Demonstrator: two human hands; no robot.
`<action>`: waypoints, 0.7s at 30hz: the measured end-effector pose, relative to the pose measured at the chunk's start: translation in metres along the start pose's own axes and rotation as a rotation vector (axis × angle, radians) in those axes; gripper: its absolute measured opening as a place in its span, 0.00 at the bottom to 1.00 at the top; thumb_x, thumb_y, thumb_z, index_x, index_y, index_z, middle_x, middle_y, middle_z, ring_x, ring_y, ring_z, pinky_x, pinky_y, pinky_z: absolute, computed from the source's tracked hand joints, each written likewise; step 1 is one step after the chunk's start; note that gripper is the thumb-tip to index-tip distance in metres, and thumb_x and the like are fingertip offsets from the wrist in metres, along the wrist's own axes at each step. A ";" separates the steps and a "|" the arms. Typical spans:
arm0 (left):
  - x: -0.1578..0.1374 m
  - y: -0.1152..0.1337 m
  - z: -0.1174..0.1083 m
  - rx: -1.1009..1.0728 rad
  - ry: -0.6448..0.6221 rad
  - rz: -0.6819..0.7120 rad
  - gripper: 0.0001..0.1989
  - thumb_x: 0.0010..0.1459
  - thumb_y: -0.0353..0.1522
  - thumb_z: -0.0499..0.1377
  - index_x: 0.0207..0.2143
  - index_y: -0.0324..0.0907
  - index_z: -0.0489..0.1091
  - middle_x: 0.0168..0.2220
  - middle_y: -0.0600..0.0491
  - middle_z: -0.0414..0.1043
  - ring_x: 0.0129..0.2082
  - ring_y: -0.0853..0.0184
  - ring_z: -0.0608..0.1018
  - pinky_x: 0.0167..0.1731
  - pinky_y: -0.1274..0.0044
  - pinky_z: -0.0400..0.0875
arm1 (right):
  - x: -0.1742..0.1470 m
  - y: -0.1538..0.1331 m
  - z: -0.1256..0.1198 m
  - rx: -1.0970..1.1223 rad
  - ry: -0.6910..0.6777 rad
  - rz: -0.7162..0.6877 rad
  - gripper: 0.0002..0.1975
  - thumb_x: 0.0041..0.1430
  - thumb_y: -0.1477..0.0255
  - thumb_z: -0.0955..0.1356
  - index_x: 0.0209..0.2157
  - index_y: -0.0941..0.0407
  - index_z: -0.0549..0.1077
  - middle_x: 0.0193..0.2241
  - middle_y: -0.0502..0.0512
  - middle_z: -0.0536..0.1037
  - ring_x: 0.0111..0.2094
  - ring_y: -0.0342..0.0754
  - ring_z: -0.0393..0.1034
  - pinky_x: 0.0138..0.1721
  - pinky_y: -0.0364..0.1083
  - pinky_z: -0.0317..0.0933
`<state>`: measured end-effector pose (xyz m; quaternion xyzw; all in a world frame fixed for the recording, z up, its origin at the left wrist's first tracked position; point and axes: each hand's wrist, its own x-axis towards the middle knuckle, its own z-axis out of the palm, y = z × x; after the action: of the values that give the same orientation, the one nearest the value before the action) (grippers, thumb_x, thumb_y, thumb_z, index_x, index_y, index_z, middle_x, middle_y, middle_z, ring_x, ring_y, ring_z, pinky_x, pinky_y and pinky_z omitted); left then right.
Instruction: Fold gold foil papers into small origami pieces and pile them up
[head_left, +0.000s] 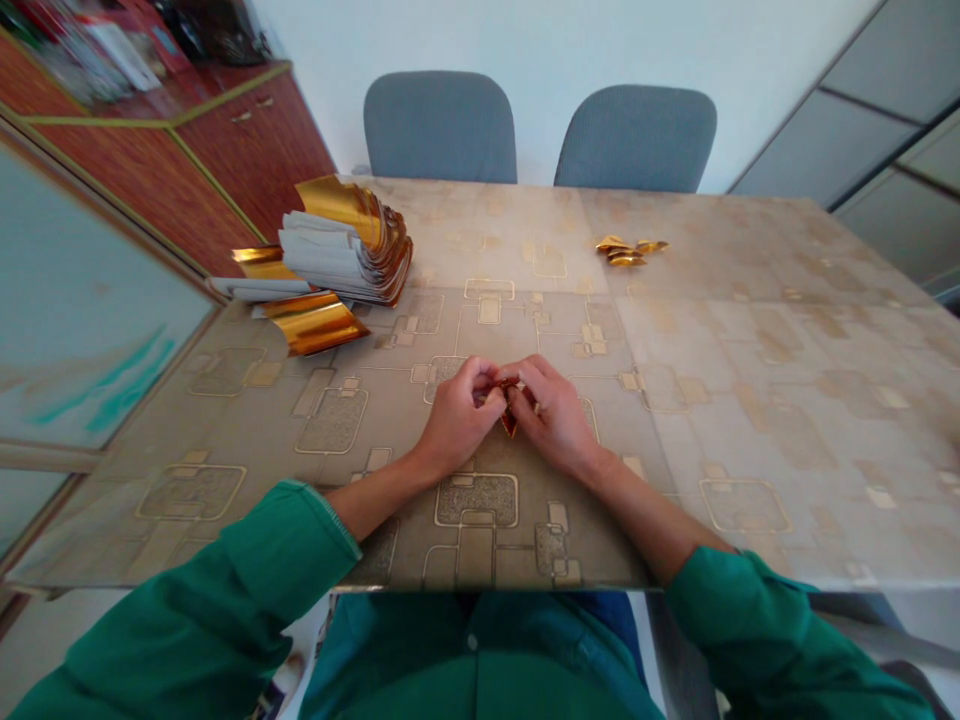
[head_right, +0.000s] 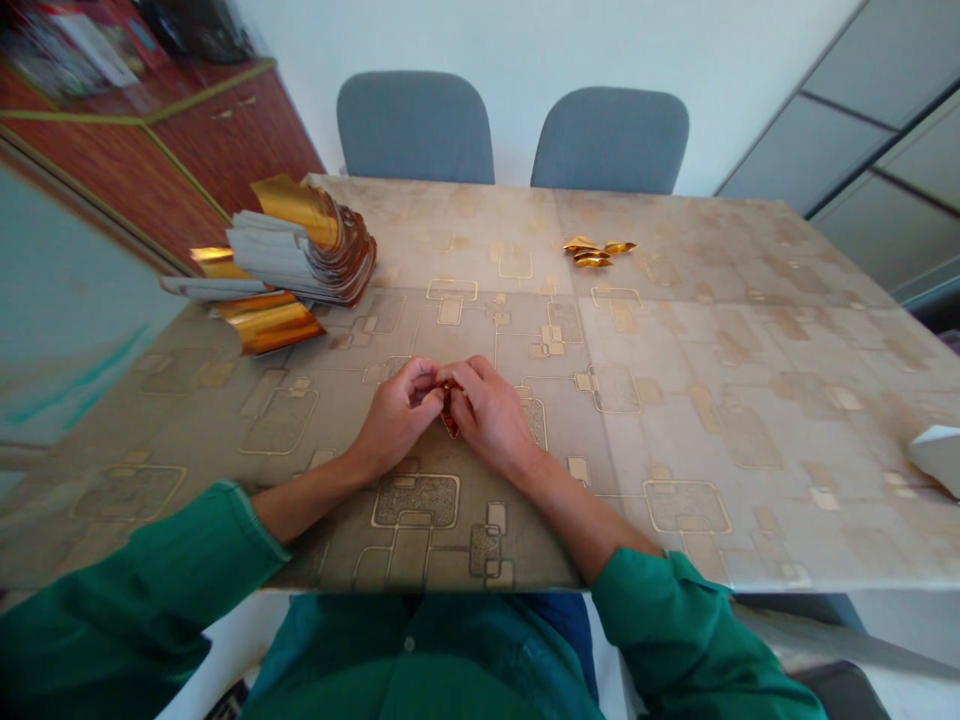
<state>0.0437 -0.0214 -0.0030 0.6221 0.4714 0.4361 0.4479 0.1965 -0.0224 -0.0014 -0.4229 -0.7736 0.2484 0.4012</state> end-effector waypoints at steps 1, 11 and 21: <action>-0.001 0.001 -0.001 0.013 -0.010 0.005 0.03 0.55 0.29 0.56 0.34 0.40 0.66 0.31 0.54 0.74 0.31 0.69 0.77 0.32 0.78 0.69 | 0.000 0.000 0.000 -0.006 0.004 0.003 0.10 0.61 0.80 0.61 0.38 0.53 0.70 0.34 0.52 0.71 0.34 0.45 0.66 0.35 0.45 0.60; -0.001 0.002 -0.002 0.143 -0.033 0.030 0.05 0.57 0.30 0.54 0.34 0.39 0.69 0.28 0.55 0.73 0.27 0.70 0.75 0.29 0.79 0.67 | 0.002 0.003 -0.004 -0.045 0.011 -0.019 0.06 0.63 0.75 0.64 0.31 0.54 0.69 0.29 0.51 0.70 0.30 0.44 0.65 0.31 0.43 0.58; -0.003 0.001 0.000 0.227 -0.061 0.092 0.08 0.57 0.29 0.57 0.40 0.42 0.68 0.32 0.54 0.76 0.31 0.68 0.78 0.31 0.78 0.69 | 0.002 0.006 -0.005 -0.056 -0.013 -0.061 0.06 0.63 0.77 0.63 0.32 0.54 0.68 0.31 0.51 0.69 0.31 0.44 0.65 0.33 0.43 0.59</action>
<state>0.0428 -0.0246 -0.0028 0.7027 0.4748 0.3808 0.3686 0.2028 -0.0175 -0.0016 -0.4086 -0.7953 0.2171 0.3916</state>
